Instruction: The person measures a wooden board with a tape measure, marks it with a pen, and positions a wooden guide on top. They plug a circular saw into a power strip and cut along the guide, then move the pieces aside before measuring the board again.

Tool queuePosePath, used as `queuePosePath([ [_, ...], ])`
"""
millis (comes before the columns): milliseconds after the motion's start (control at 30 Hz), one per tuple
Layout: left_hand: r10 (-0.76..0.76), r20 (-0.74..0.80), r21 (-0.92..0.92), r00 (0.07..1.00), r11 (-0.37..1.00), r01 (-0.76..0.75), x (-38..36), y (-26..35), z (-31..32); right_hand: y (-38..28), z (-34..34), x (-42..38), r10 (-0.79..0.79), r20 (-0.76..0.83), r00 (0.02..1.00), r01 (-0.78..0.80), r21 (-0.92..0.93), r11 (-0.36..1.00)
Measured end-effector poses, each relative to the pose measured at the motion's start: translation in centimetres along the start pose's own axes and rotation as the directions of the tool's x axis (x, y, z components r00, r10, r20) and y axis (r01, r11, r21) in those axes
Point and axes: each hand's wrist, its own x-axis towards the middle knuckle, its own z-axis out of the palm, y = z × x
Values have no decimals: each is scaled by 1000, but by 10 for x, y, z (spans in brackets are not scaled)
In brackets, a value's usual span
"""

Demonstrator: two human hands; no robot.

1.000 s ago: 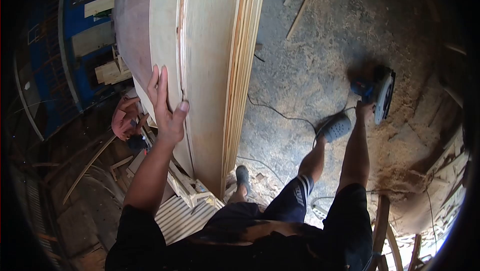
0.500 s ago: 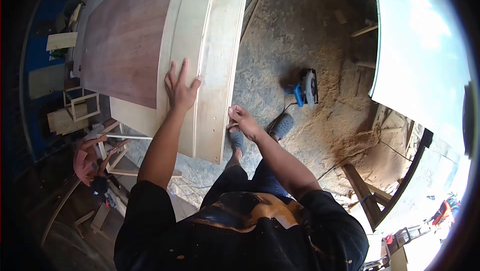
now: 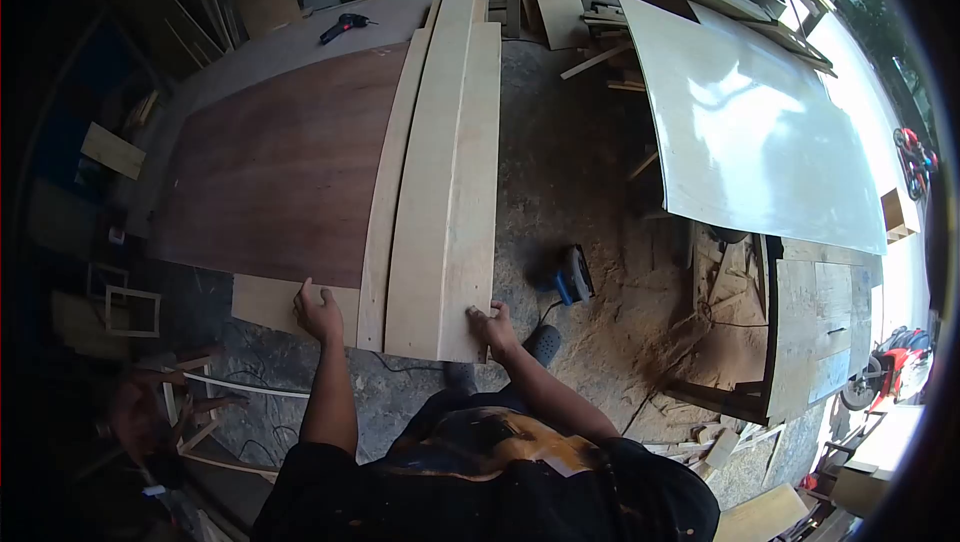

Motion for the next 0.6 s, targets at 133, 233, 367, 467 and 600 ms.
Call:
queuePosePath([
  [133,-642,6,-177,767,754,633,-12,-141,-17,-14,8,-19,-107,-53,993,101,-113,988],
  [233,-727,505,-521,465,173,836,-18,-163,-16,-30,11,-29,-148,91,985,141,76,987],
  [367,-189,804,-595,564,-273,756,-17,-133,-8,-45,30,-23,-364,170,916,378,-54,924],
  [467,-201,780,-626,593,-248,740,1,-121,12,-30,15,-1,-478,230,848,508,-91,857],
  [600,-453,545,-598,706,380,706,-6,-144,58,-27,26,-14,-475,40,879,471,-215,855],
])
